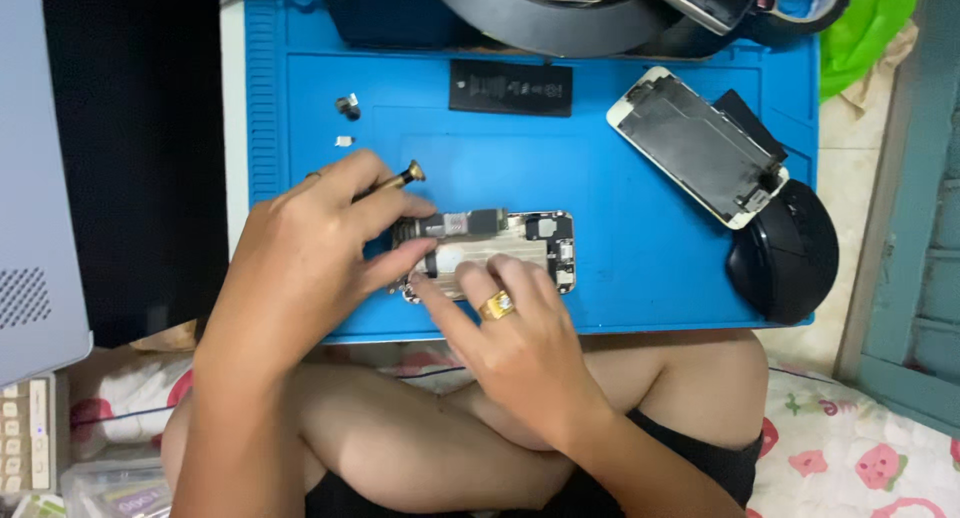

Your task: The person uses a screwdriver to remove screws from a disassembled smartphone chassis on a blue work mat. They then place the logic board into the chassis and secure it with screws.

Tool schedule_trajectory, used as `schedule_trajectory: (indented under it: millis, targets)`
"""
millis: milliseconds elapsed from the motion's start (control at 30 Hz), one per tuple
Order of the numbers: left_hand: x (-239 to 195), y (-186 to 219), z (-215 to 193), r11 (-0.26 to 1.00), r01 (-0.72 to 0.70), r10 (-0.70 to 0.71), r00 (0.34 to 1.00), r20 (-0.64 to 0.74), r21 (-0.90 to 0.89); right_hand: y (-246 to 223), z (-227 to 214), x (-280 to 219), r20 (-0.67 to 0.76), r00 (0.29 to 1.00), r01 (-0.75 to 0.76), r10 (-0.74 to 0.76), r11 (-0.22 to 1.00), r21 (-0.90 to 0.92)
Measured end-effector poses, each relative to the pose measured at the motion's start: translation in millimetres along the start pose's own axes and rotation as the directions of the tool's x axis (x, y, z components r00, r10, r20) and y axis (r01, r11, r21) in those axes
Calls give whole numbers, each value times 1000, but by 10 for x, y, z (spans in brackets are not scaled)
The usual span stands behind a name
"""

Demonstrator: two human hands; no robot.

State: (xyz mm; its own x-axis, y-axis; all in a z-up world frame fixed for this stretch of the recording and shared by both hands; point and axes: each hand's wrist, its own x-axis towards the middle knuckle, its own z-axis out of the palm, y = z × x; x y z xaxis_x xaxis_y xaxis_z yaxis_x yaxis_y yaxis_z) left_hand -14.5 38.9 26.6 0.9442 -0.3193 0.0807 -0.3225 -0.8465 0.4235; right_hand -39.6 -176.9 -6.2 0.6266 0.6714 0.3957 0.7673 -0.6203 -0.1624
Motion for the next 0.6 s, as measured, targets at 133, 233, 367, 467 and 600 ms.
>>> schedule_trajectory:
  millis: [133, 233, 367, 467, 600]
  targets:
    - [5, -16, 23, 1000, -6, 6, 1000, 22, 25, 12, -29, 5, 46, 999, 9, -10, 1000, 13]
    - [9, -13, 20, 1000, -8, 8, 1000, -2, 22, 18, -30, 17, 26, 1000, -5, 5, 1000, -15]
    - [14, -8, 16, 1000, -8, 8, 1000, 6, 13, 23, -68, 54, 11, 1000, 6, -6, 1000, 5]
    - [1, -23, -12, 1000, 1, 0, 1000, -9, 18, 32, -92, 76, 28, 999, 25, -25, 1000, -1]
    - [-28, -42, -19, 998, 39, -35, 996, -77, 50, 65, -15, 79, 18, 999, 27, -27, 1000, -10]
